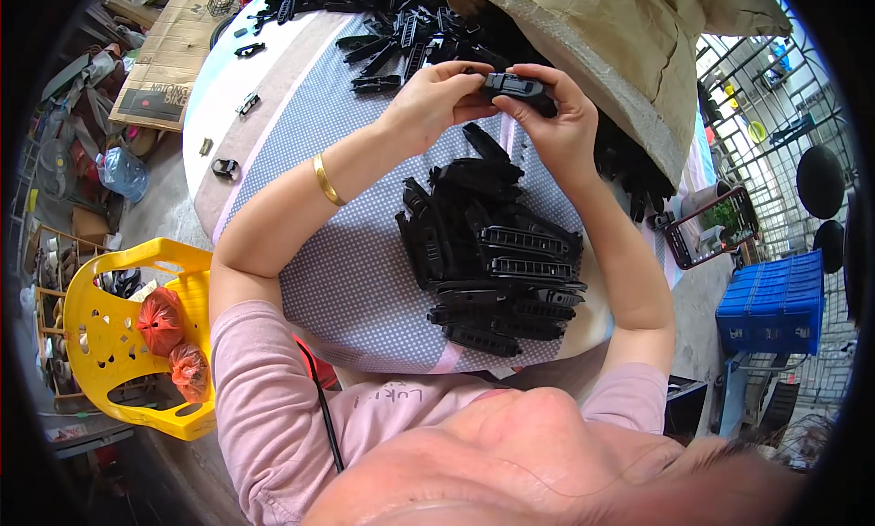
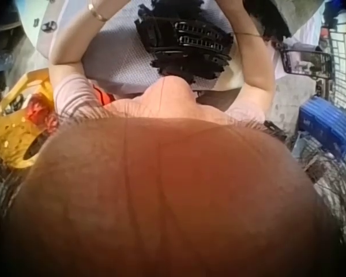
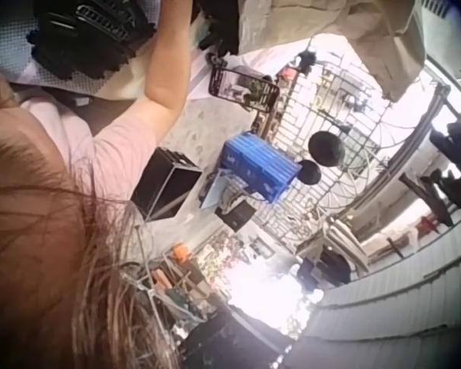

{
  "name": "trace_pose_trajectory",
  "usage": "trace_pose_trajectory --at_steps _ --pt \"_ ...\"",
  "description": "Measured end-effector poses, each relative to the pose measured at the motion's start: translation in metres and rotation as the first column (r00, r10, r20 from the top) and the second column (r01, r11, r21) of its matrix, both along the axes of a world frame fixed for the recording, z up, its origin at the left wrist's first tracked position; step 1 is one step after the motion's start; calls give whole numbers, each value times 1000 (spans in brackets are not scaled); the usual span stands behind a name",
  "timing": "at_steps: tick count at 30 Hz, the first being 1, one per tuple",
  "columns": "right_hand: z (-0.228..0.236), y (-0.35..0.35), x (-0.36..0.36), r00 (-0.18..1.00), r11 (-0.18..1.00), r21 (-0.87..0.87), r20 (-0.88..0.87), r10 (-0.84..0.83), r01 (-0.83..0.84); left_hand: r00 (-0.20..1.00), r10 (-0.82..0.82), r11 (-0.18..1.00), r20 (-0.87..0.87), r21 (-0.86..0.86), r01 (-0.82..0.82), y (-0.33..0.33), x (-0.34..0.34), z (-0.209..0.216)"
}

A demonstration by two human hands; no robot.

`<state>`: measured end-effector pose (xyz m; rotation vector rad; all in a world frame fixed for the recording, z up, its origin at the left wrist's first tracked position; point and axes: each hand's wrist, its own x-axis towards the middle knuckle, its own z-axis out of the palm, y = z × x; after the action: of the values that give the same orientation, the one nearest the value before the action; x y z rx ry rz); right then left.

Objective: Assembling or inspecting black plastic hair claw clips at a production station.

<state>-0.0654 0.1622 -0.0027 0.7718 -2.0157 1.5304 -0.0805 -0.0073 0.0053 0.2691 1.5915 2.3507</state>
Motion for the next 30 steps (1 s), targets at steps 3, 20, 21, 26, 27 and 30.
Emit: trace_pose_trajectory --at_steps 3,20,21,26,27,30 --pt "1 3 2 998 997 37 14 -67 66 989 -145 968 -26 201 147 -4 -1 -4" --pt "-8 10 -9 980 997 -53 187 64 -55 894 -77 974 -441 -227 -28 -9 -8 4" --pt "-7 14 -10 981 997 -52 186 57 -48 843 -91 947 -531 -309 -92 -9 -8 7" --pt "1 16 -9 987 961 265 156 37 -78 777 -140 879 -613 -438 -187 -14 -5 9" --pt "6 13 -5 997 954 301 77 -17 -7 767 -119 881 -631 -422 -211 -16 -3 10" --pt "14 12 4 998 966 257 37 -42 31 761 -152 897 -631 -412 -162 -13 2 18"
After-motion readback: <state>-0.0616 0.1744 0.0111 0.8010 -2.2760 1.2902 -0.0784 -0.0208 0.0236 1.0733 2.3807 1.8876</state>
